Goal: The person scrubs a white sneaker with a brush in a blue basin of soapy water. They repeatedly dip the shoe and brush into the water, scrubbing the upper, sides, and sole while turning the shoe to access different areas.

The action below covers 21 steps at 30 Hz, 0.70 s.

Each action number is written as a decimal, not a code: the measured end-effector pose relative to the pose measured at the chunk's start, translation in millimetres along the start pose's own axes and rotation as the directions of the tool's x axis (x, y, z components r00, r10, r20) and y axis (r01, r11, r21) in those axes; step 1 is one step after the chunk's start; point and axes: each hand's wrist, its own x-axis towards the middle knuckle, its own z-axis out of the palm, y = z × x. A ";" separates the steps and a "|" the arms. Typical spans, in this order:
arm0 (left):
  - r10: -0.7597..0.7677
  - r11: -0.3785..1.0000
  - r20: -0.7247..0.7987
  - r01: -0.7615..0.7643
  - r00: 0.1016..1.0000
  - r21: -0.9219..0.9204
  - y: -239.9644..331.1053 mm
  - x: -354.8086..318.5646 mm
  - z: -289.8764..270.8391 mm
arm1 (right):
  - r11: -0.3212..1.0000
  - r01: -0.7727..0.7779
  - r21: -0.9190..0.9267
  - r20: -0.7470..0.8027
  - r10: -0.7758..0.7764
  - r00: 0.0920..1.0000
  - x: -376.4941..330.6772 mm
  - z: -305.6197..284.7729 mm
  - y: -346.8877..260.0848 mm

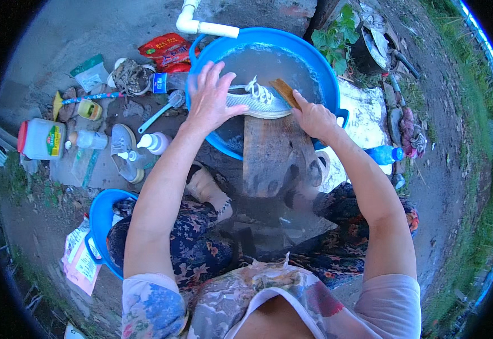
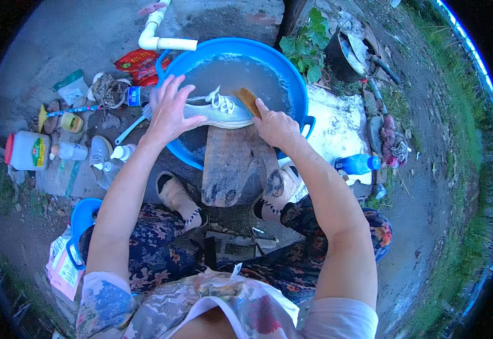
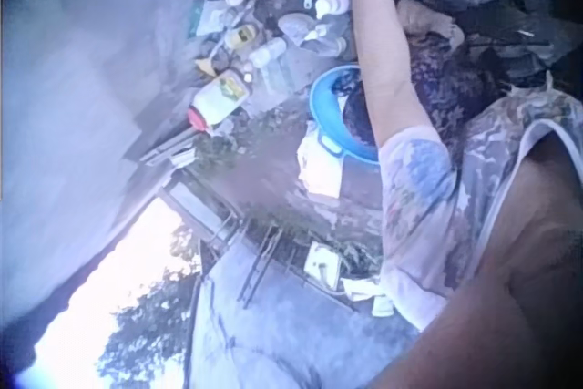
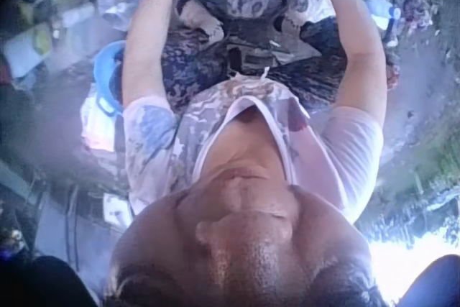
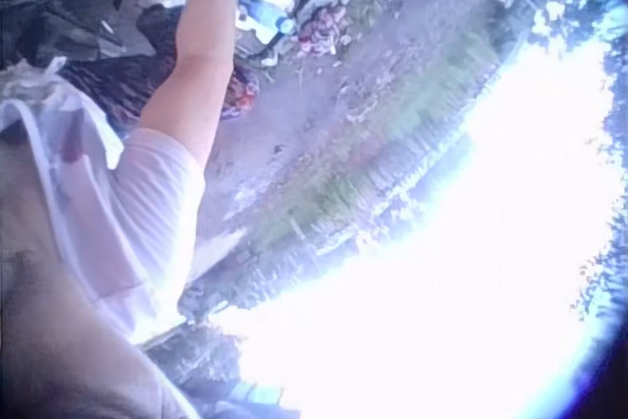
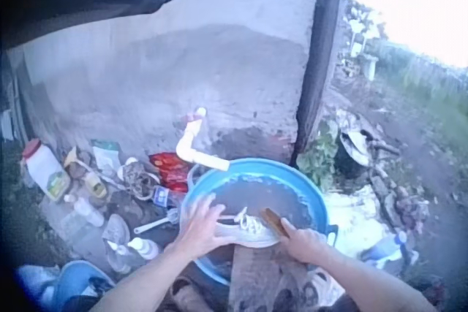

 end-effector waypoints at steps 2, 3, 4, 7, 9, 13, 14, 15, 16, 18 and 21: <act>-0.051 0.998 0.047 0.052 0.998 -0.027 -17.5 -4.2 3.6 | 0.999 -0.001 0.036 -0.010 0.001 1.000 -2.5 1.2 -0.5; -0.121 0.969 0.125 0.145 0.985 -0.198 -44.7 -8.5 19.4 | 0.998 0.021 0.067 -0.026 -0.020 0.999 1.7 3.8 -3.6; -0.163 0.897 0.217 0.236 0.962 -0.374 -48.9 -5.5 20.4 | 0.996 0.022 0.090 -0.037 -0.019 0.999 5.0 7.1 -0.9; -0.300 0.914 0.306 0.364 0.904 -0.179 -42.8 -17.3 29.5 | 0.931 0.074 0.359 -0.142 -0.024 0.990 20.6 21.8 -11.2; -0.292 0.948 0.258 0.315 0.921 -0.049 -29.5 -23.9 22.1 | 0.959 0.142 0.244 -0.138 -0.111 0.984 0.6 35.2 -40.2; -0.132 0.988 0.219 0.147 0.967 -0.054 0.9 -16.8 18.2 | 0.985 0.016 0.174 -0.074 -0.003 0.997 6.2 11.8 7.7; -0.110 0.989 0.175 0.125 0.978 -0.081 1.0 -14.3 15.8 | 0.984 0.004 0.180 -0.112 0.017 0.994 13.7 11.6 11.5; -0.073 0.978 0.198 0.109 0.977 -0.178 6.1 -13.3 14.8 | 0.985 0.042 0.167 -0.155 -0.015 0.988 9.0 7.9 11.8; -0.109 0.952 0.241 0.171 0.964 -0.254 11.7 -10.1 14.2 | 0.975 0.041 0.219 -0.197 0.003 0.980 6.1 2.2 11.2; -0.170 0.874 0.333 0.298 0.927 -0.383 21.1 -2.3 12.9 | 0.945 0.054 0.322 -0.281 0.041 0.959 3.8 -10.0 7.9; -0.322 0.658 0.384 0.496 0.866 -0.567 30.3 -9.7 21.6 | 0.944 0.229 0.238 -0.373 -0.129 0.919 -23.8 16.5 -9.4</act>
